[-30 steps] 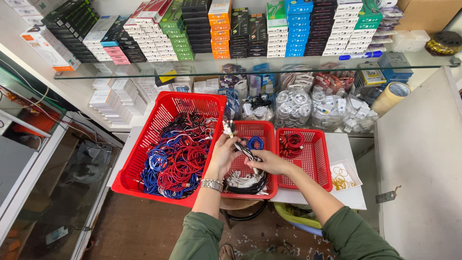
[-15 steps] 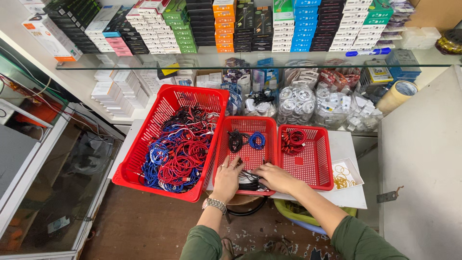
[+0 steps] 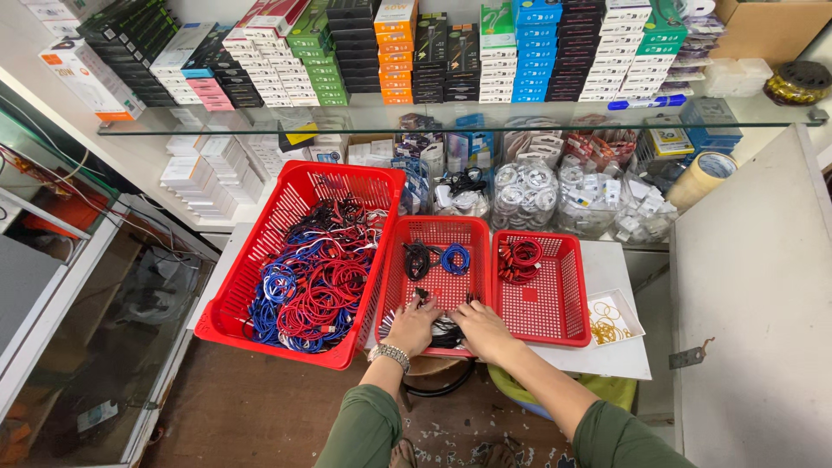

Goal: The person sorts tangled charging cables by color and connector type from a large red basket into smaller red baskets. They separate white, black, red, and blue cables, placing them into designated baskets on the counter.

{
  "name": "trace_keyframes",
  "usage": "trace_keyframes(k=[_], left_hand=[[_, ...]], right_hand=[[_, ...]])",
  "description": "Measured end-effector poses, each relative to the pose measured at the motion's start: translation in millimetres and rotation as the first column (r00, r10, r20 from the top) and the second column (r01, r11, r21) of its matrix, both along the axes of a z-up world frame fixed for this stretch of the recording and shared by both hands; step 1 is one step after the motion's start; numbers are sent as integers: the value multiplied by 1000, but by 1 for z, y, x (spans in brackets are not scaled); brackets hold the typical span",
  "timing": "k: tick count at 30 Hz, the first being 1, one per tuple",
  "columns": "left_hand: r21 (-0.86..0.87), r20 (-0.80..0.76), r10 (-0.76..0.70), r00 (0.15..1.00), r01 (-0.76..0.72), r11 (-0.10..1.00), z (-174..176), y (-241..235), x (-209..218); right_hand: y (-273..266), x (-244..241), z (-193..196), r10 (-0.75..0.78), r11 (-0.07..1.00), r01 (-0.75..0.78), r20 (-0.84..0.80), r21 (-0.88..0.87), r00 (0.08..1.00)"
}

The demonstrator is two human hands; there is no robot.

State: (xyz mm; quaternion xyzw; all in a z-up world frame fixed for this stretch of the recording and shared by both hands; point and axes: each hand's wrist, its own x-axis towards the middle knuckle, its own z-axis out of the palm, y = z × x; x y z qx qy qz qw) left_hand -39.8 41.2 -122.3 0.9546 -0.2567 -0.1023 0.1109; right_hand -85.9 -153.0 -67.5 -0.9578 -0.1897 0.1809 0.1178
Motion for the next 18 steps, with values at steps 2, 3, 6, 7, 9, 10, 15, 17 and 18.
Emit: trace_keyframes(k=[2, 3, 6, 7, 9, 10, 15, 17, 18], left_hand=[[102, -168, 33, 985, -16, 995, 2, -1, 2], [108, -131, 19, 991, -4, 994, 5, 0, 3], [155, 6, -29, 1000, 27, 988, 17, 0, 7], [192, 68, -47, 997, 33, 981, 21, 0, 12], [193, 256, -51, 965, 1, 981, 23, 1, 17], [152, 380, -32, 924, -29, 988, 21, 1, 19], [168, 125, -31, 992, 10, 986, -12, 4, 31], [208, -131, -44, 990, 71, 976, -30, 3, 31], [189, -163, -23, 986, 54, 981, -35, 2, 34]], right_hand=[[-2, 4, -9, 35, 999, -35, 8, 34, 999], [-3, 9, -12, 52, 997, -53, 13, 51, 999], [-7, 31, -14, 66, 995, -73, 85, 73, 994], [-7, 39, -11, 66, 994, -80, 157, 80, 985], [-9, 58, 1, 66, 991, -99, 297, 95, 953], [-10, 65, 8, 67, 995, -83, 268, 48, 961], [-11, 67, 10, 200, 975, -173, 214, -138, 956], [-8, 64, -6, 136, 979, -141, -39, -148, 990], [-6, 68, -15, 97, 980, -123, -162, -158, 982]])
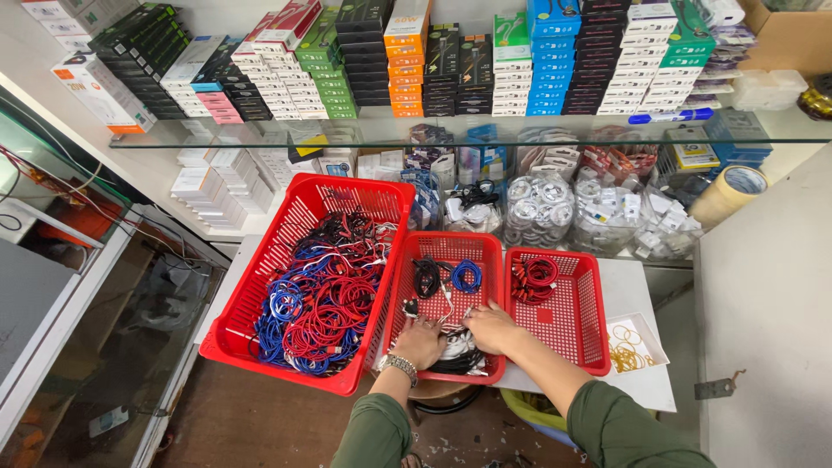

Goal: The person sorts tangled charging cables by color and connector type from a large red basket into smaller red baskets. They separate white, black, red, and blue cables, placing them into designated baskets on the counter.

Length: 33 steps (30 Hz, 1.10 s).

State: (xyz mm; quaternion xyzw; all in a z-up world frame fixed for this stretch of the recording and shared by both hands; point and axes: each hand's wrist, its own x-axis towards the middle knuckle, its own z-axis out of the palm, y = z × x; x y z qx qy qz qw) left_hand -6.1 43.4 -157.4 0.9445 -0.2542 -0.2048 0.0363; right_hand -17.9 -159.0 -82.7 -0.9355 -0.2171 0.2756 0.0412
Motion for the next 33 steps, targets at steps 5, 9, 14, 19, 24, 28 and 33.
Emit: trace_keyframes(k=[5, 9, 14, 19, 24, 28, 33], left_hand=[[11, -50, 124, 991, -124, 992, -1, -6, 1], [126, 83, 31, 996, -41, 991, 16, -8, -2], [140, 324, -143, 935, 102, 985, 33, 2, 0], [-30, 483, -108, 869, 140, 990, 61, 11, 7], [-67, 458, -127, 880, 176, 982, 111, 26, 7], [-20, 377, -252, 891, 280, 960, 129, 41, -20], [-106, 422, -274, 864, 347, 932, 110, 66, -57]], right_hand=[[9, 24, -36, -38, 990, 21, 118, 140, 992], [32, 30, -35, -20, 986, 25, -31, 165, 999], [35, 26, -14, -39, 999, 39, -59, 11, 998], [10, 36, 8, 123, 985, -142, 173, 102, 977], [-22, 29, 35, 186, 929, -287, 375, 232, 908], [-23, -8, 40, 267, 910, -358, 365, 208, 892], [-15, -47, 21, 189, 860, -289, 263, 420, 946]])
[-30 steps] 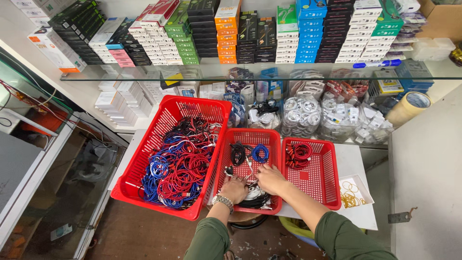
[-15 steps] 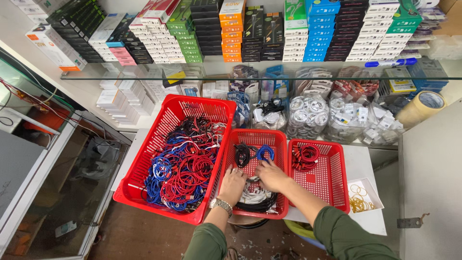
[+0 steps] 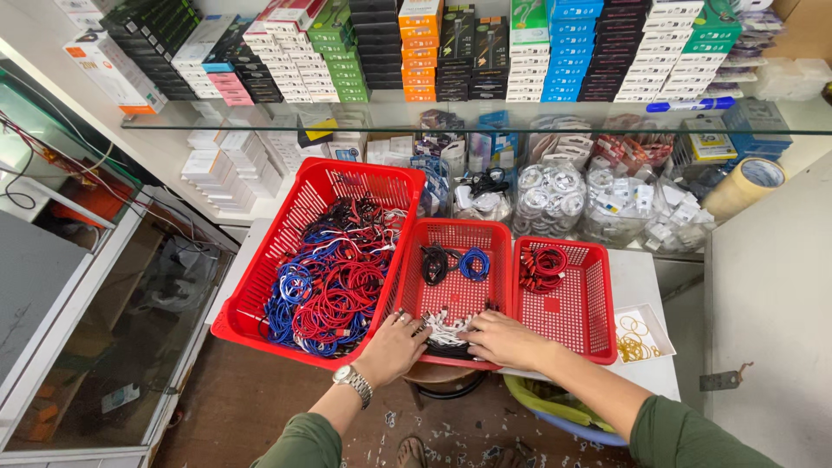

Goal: The person sorts tangled charging cables by color and connector type from a large red basket into smaller red baskets. They separate white, black, red, and blue cables, placing them into designated baskets on the counter.

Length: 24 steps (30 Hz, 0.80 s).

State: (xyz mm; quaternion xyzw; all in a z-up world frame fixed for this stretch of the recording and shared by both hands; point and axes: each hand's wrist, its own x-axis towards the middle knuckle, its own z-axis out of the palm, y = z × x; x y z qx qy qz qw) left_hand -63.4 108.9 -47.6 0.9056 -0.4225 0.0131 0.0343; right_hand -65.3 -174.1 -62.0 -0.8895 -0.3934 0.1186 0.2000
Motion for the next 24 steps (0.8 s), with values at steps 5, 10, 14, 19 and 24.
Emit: trace_keyframes(k=[5, 10, 14, 19, 24], left_hand=[[-27, -1, -2, 1000, 2, 1000, -27, 10, -2], [-1, 29, 78, 997, -78, 997, -50, -6, 11], [12, 91, 128, 988, -130, 991, -58, -20, 14], [-25, 40, 36, 999, -35, 999, -49, -9, 0], [-157, -142, 205, 968, -226, 961, -31, -20, 3]], right_hand=[[3, 0, -13, -92, 991, 90, -16, -97, 996], [11, -8, -24, -244, 968, 248, 88, -37, 966], [12, -9, -19, -242, 959, 248, 62, -136, 968], [12, -17, -1, -168, 962, 154, -41, -226, 985], [5, -15, 4, -270, 960, 257, -122, -114, 955]])
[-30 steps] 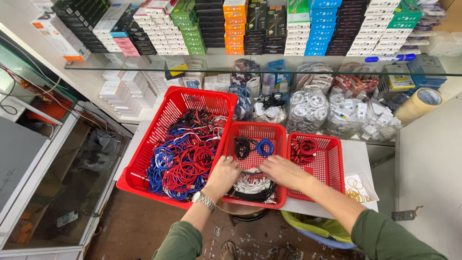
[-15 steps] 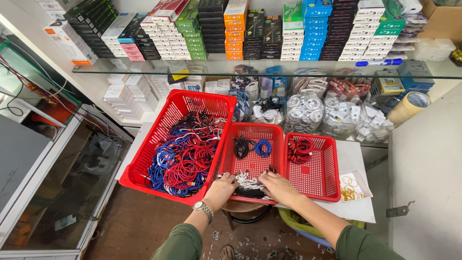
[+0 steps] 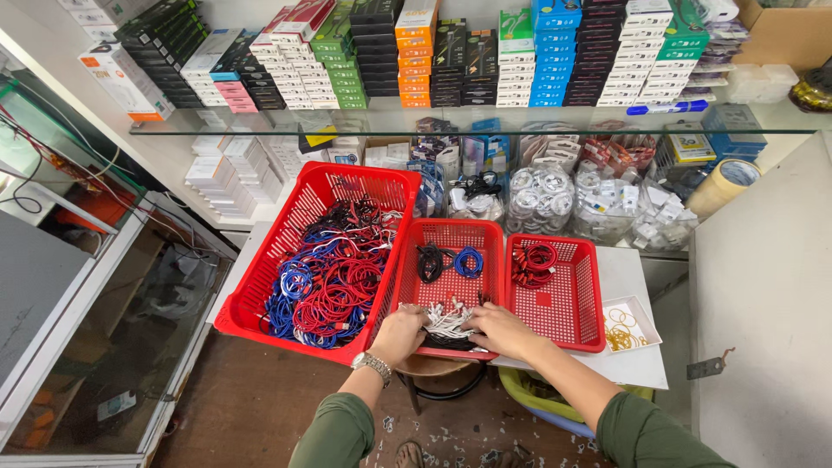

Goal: The person sorts tangled charging cables by color and connector type from a large red basket into smaller red baskets. They separate white, black, red, and blue cables, placing them into designated baskets on the counter.

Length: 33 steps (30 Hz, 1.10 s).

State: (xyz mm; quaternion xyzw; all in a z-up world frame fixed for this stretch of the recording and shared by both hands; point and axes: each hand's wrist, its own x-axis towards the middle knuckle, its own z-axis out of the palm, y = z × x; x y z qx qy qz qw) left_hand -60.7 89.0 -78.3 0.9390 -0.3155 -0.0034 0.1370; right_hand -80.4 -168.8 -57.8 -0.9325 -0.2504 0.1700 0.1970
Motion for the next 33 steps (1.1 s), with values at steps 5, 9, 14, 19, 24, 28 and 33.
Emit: trace_keyframes(k=[5, 9, 14, 19, 24, 28, 33], left_hand=[[-88, 112, -1, 994, 11, 996, 11, -6, 12], [4, 62, 5, 998, -5, 1000, -13, -19, 10], [233, -58, 94, 994, -78, 969, -47, -13, 6], [-11, 7, 36, 999, -36, 999, -45, -5, -1], [-335, -106, 107, 989, -137, 932, -11, -11, 3], [-359, -120, 159, 980, -192, 913, 21, 3, 22], [-512, -83, 186, 979, -202, 835, 38, 51, 48]], right_hand=[[-13, 15, -20, -13, 1000, 12, 87, 6, 996], [10, 35, -47, 2, 975, -61, 266, 213, 964], [31, 39, -49, 117, 993, -113, 110, -41, 987], [27, 20, -34, 28, 994, -15, 119, -106, 992], [24, 37, -25, -14, 999, 12, 48, 45, 999], [46, 74, -4, -190, 955, 200, -65, 221, 980], [98, 111, 13, -274, 892, 271, -43, 361, 961]])
